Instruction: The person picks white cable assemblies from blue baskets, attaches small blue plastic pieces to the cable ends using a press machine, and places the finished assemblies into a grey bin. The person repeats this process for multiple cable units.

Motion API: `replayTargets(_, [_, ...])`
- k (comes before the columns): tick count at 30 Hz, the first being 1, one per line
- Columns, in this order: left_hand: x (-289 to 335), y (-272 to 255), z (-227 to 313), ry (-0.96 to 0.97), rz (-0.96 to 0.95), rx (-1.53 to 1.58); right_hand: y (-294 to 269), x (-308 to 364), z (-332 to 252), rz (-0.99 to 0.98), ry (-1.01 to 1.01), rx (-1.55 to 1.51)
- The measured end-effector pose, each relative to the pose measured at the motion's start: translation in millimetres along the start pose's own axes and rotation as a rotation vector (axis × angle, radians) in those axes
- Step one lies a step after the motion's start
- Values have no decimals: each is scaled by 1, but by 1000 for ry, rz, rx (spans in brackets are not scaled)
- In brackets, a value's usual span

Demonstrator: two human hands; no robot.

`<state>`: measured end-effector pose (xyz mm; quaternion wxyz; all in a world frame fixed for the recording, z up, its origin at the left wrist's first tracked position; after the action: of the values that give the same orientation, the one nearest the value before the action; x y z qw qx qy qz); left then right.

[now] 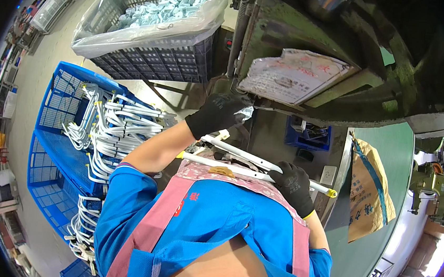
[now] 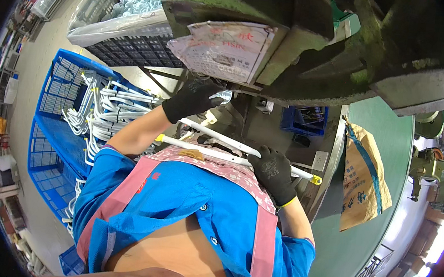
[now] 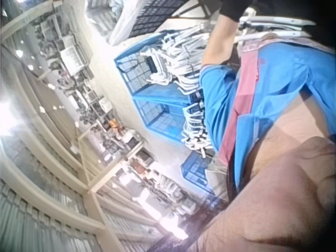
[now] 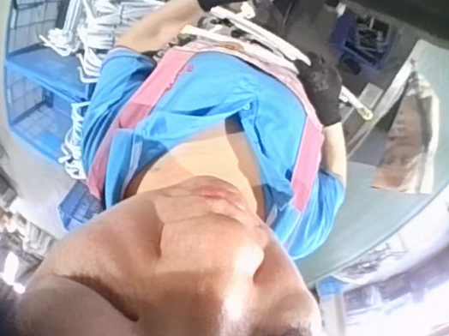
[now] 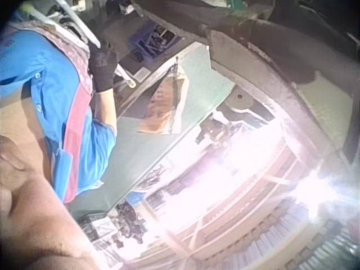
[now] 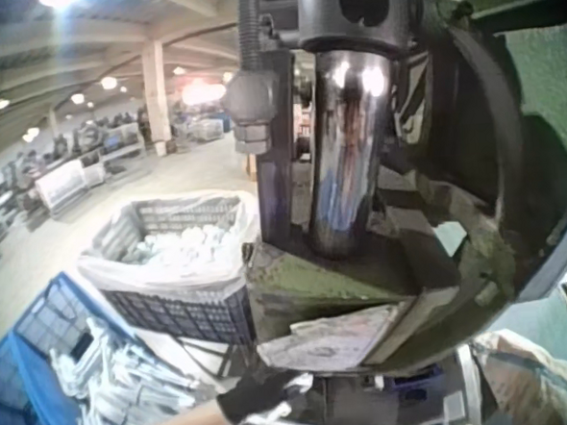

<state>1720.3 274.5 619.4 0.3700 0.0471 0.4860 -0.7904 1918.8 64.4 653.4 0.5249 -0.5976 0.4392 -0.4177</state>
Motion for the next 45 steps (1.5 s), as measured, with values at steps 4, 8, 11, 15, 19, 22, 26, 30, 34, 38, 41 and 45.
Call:
replayTargets(4, [7,2,0,15,146,-62,7,3,9,82,73,-77])
replayTargets(8, [25,-42,-9,-276,187,55,-3,-7,11,157,-87,-18])
replayTargets(11, [52,-78,-20,-456,-40,106,-13,-27,10,151,-139,31])
replayTargets(15, [90,-88,-25,-723,-193,522,-22,-62,5,217,-206,-21])
replayTargets(19, [103,-100,-29,-824,-133,598,-25,-94,4,221,-258,-97])
replayTargets(22, [103,-111,-29,-813,-104,596,-24,-115,5,325,-282,-182])
replayTargets(26, [95,-120,-32,-799,24,614,-10,-128,20,245,-327,-296])
replayTargets(30, [84,-121,-41,-752,63,520,9,-129,44,254,-310,-263])
replayTargets(34, [78,-116,-45,-705,120,641,20,-123,55,323,-319,-239])
replayTargets(38, [77,-114,-46,-690,103,524,21,-120,57,290,-269,-267])
replayTargets(41, [79,-111,-48,-710,103,487,22,-120,56,213,-192,-302])
replayTargets(45, [82,-103,-54,-738,76,528,29,-125,53,156,-132,-329])
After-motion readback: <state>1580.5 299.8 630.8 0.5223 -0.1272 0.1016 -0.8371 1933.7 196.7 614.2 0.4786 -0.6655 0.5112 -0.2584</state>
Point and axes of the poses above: each hand's wrist, its own x-axis away from the middle knuckle, its own y-axis out of the palm, z = x × y, the point moved 2 cm from there along -x, towards the middle knuckle, and after that the axes turned 1 degree about y, right-handed, at the moved point
